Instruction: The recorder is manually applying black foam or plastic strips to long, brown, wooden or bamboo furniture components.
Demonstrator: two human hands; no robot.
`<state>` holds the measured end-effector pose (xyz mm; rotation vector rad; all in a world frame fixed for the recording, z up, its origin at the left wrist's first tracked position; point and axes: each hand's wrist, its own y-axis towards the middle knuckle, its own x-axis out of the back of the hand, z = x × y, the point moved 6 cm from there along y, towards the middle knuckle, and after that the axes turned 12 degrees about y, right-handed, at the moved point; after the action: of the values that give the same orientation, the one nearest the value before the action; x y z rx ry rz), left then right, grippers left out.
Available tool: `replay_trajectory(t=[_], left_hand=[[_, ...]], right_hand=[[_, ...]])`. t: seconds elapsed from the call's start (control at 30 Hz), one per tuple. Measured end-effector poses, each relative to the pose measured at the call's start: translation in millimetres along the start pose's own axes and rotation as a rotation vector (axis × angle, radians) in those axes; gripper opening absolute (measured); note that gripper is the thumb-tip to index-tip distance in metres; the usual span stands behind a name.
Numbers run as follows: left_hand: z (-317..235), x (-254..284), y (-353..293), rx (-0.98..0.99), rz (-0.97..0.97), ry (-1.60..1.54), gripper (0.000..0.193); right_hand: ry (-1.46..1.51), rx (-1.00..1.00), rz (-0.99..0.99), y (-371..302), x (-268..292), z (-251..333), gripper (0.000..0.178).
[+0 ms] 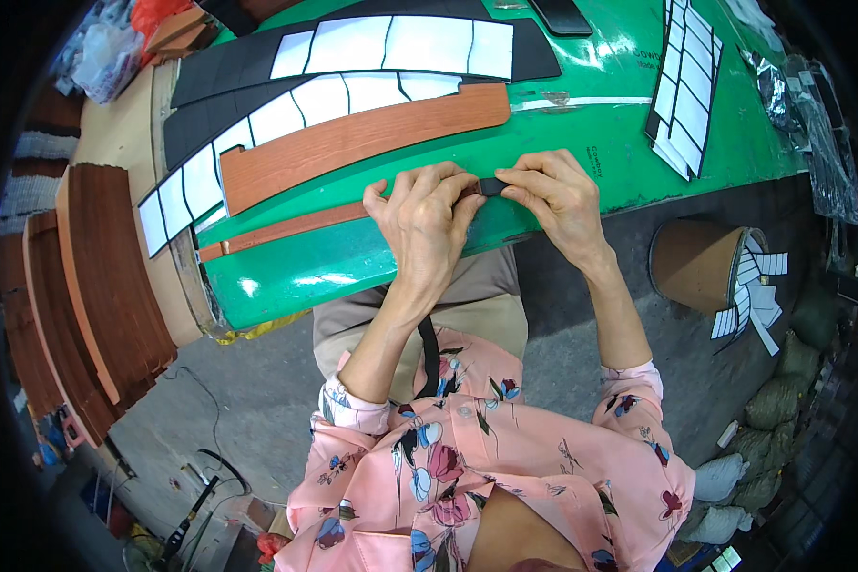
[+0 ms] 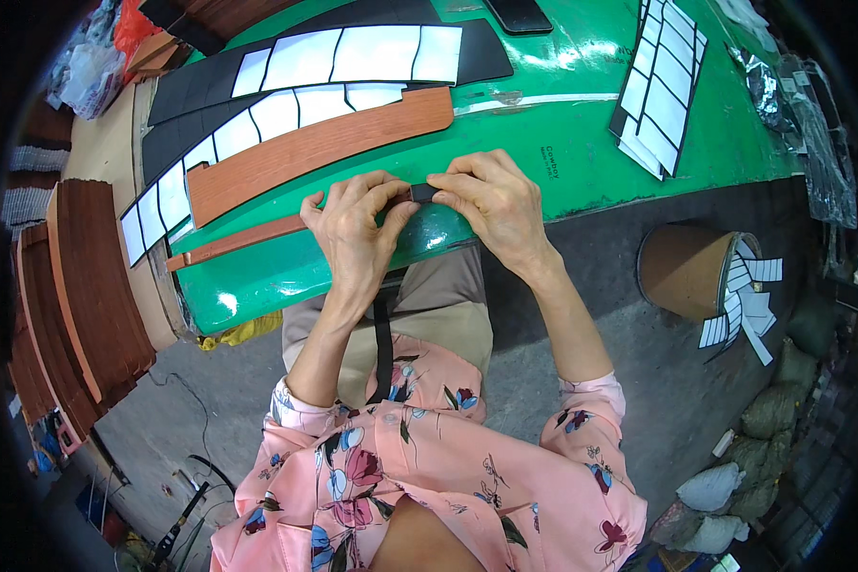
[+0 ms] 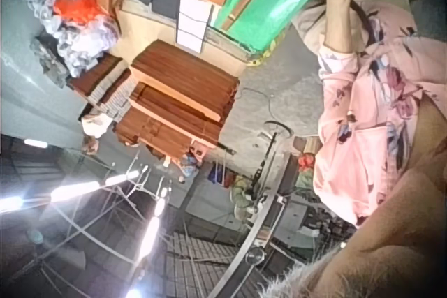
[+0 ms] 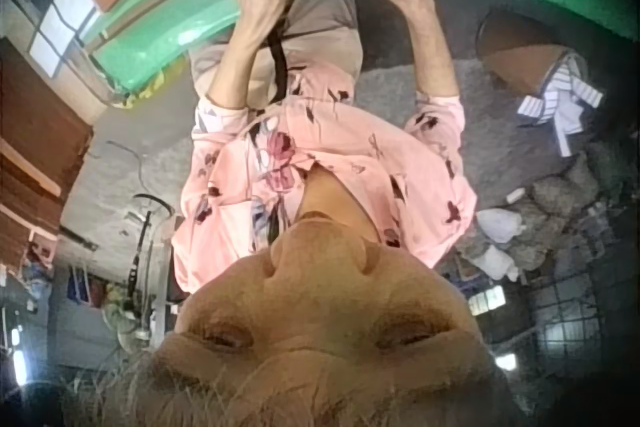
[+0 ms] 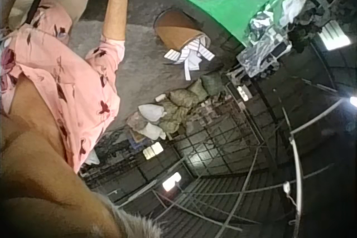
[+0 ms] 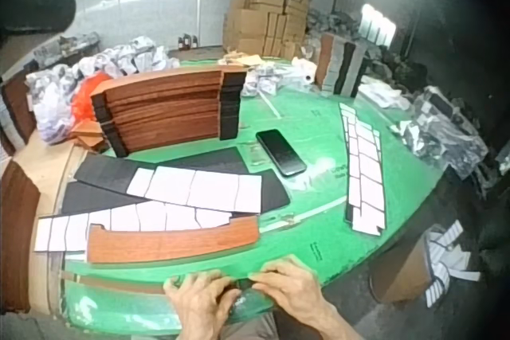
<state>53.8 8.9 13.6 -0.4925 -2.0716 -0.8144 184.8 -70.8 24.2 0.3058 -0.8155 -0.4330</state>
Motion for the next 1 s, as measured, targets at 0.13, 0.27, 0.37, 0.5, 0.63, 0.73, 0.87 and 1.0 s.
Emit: replay_trajectory(t=[0.13,0.27,0.37,0.5,0.63,0.73,0.87,1.0], left_hand=[[-0.7,1.0,0.0,0.001,-0.001,0.005,0.016],[-1.1,0.6,-0.5,-0.006,0.006,0.01,0.018],[-3.1,1.6,0.7,-0.008,0.013,-0.009,0.02],[-5.0,4.8,0.0,-0.083,-0.016,0.0,0.019],[-7.1,4.8,0.7,-0.081,-0.032,0.006,0.017],[-8.1,4.3,1.8,-0.086,-0.031,0.034,0.016],[-9.0,4.8,2.9,-0.11,-0.047,0.031,0.015],[-7.8,2.6,-0.8,-0.147,-0.092,0.054,0.016]], right_hand=[[0.0,-0.001,-0.002,0.1,0.6,0.5,0.019],[-0.012,0.001,-0.004,-0.7,0.6,1.8,0.019],[0.018,-0.021,0.0,-3.9,-0.5,-2.8,0.022],[0.231,-0.104,-0.096,-9.3,12.0,-12.5,0.025],[0.261,-0.23,-0.054,-19.3,13.3,-21.4,0.025],[0.234,-0.197,-0.077,-17.9,11.4,-18.0,0.021],[0.14,-0.125,-0.108,-17.0,11.8,-13.9,0.016],[0.134,-0.074,-0.143,-19.4,7.6,-12.3,0.017]])
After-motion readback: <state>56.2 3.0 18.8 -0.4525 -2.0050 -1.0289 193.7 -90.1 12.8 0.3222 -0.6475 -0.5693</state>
